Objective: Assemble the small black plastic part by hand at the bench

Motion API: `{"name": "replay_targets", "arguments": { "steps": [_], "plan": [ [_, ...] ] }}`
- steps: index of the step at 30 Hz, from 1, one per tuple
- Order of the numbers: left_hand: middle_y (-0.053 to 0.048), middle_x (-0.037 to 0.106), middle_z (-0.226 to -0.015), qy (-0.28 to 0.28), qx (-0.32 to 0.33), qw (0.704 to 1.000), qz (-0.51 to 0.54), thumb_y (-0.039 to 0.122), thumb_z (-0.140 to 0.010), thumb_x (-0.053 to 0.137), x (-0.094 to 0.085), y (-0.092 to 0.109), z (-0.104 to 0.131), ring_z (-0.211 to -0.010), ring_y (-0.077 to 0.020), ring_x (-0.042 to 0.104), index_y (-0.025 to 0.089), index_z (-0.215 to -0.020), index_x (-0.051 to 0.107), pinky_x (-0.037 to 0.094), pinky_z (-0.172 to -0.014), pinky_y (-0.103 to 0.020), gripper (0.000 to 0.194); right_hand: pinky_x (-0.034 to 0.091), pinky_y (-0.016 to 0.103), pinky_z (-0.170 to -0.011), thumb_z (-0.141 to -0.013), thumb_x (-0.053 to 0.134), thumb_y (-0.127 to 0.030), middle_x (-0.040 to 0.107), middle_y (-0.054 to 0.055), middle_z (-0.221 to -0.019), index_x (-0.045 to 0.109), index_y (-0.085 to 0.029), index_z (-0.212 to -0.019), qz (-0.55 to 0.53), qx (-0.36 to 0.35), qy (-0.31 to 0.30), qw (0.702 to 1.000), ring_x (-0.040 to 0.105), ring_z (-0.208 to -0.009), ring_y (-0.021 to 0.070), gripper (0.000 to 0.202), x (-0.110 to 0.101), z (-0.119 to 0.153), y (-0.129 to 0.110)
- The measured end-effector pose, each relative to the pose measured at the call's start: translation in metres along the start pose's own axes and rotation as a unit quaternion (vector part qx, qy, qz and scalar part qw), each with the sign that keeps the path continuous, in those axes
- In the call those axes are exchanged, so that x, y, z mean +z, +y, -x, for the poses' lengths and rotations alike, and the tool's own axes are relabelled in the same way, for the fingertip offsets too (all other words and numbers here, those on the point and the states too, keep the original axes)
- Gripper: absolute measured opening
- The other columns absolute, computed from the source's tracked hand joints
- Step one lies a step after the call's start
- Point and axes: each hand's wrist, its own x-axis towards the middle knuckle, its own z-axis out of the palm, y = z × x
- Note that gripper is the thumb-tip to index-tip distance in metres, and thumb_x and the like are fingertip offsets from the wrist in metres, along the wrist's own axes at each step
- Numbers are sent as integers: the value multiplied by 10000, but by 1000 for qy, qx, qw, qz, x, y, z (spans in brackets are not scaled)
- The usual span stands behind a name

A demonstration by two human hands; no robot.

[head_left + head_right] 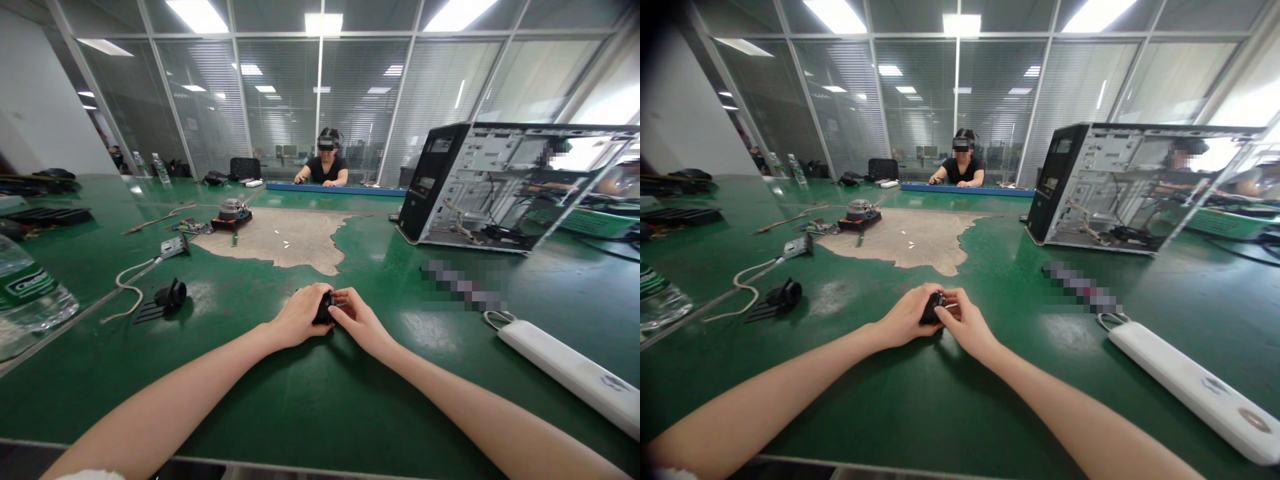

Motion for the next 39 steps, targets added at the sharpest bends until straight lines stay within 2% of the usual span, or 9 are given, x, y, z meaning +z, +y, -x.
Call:
{"name": "replay_targets", "arguments": {
  "steps": [3, 8, 12, 16, 18, 23, 32, 39],
  "plan": [
    [-70, 480, -1058, -2, -1, 1000, -1, 262, -666, 593, 0, 0, 0, -918, -233, 496, 209, -1136, 313, 393, -784, -375, 549, 492, 292, -699, -763, 525, -276, 562, 9, -859, 449, -210, -897, 0, -10, -7, 1000, 582, -774, 136, 168, 0, 2, -4],
    [-76, 482, -1053, 3, -1, 1000, -1, 288, -675, 589, 1, 0, 0, -930, -235, 489, 198, -1130, 315, 392, -789, -372, 539, 479, 286, -747, -754, 536, -274, 543, 23, -928, 483, -199, -827, 21, -46, 31, 998, 566, -853, 146, 118, -1, 1, -4],
    [-73, 483, -1043, 0, 0, 1000, -5, 285, -666, 595, 1, 0, 0, -920, -231, 489, 195, -1123, 320, 390, -785, -370, 541, 488, 290, -721, -744, 550, -276, 551, 22, -891, 455, -199, -890, 19, -28, 31, 999, 572, -834, 148, 190, -1, -2, 0],
    [-68, 485, -1042, -4, 1, 1000, -6, 275, -662, 595, 0, 0, -1, -920, -231, 486, 196, -1126, 320, 386, -789, -371, 545, 495, 296, -700, -764, 519, -269, 563, 23, -876, 439, -200, -930, 8, -1, 0, 1000, 582, -781, 138, 197, 0, -1, 1],
    [-66, 482, -1044, -7, -1, 1000, -2, 259, -655, 595, 0, -1, -1, -917, -229, 487, 198, -1126, 320, 387, -786, -370, 549, 494, 295, -702, -758, 524, -253, 562, 14, -867, 444, -206, -918, 10, -10, -9, 1000, 580, -777, 136, 184, 0, 1, -1],
    [-67, 479, -1049, -5, -2, 1000, 5, 261, -654, 594, -1, 0, 0, -926, -232, 490, 202, -1128, 317, 387, -790, -372, 552, 475, 293, -755, -738, 545, -243, 547, 14, -905, 474, -206, -878, 25, -48, 17, 998, 560, -850, 144, 163, -1, 2, -5],
    [-70, 485, -1046, 0, -5, 1000, -4, 280, -660, 603, 1, 0, -1, -922, -238, 496, 203, -1130, 318, 391, -788, -381, 555, 490, 299, -696, -760, 522, -274, 555, 20, -867, 436, -203, -944, 11, -4, 3, 1000, 573, -775, 138, 215, -1, -1, 1],
    [-67, 485, -1047, -5, -5, 1000, -1, 256, -646, 611, 0, 0, 0, -926, -240, 497, 205, -1126, 321, 393, -792, -381, 563, 476, 286, -750, -738, 549, -257, 538, 7, -896, 461, -208, -865, 4, -38, 9, 999, 556, -863, 142, 162, -1, 2, -5]
  ]
}}
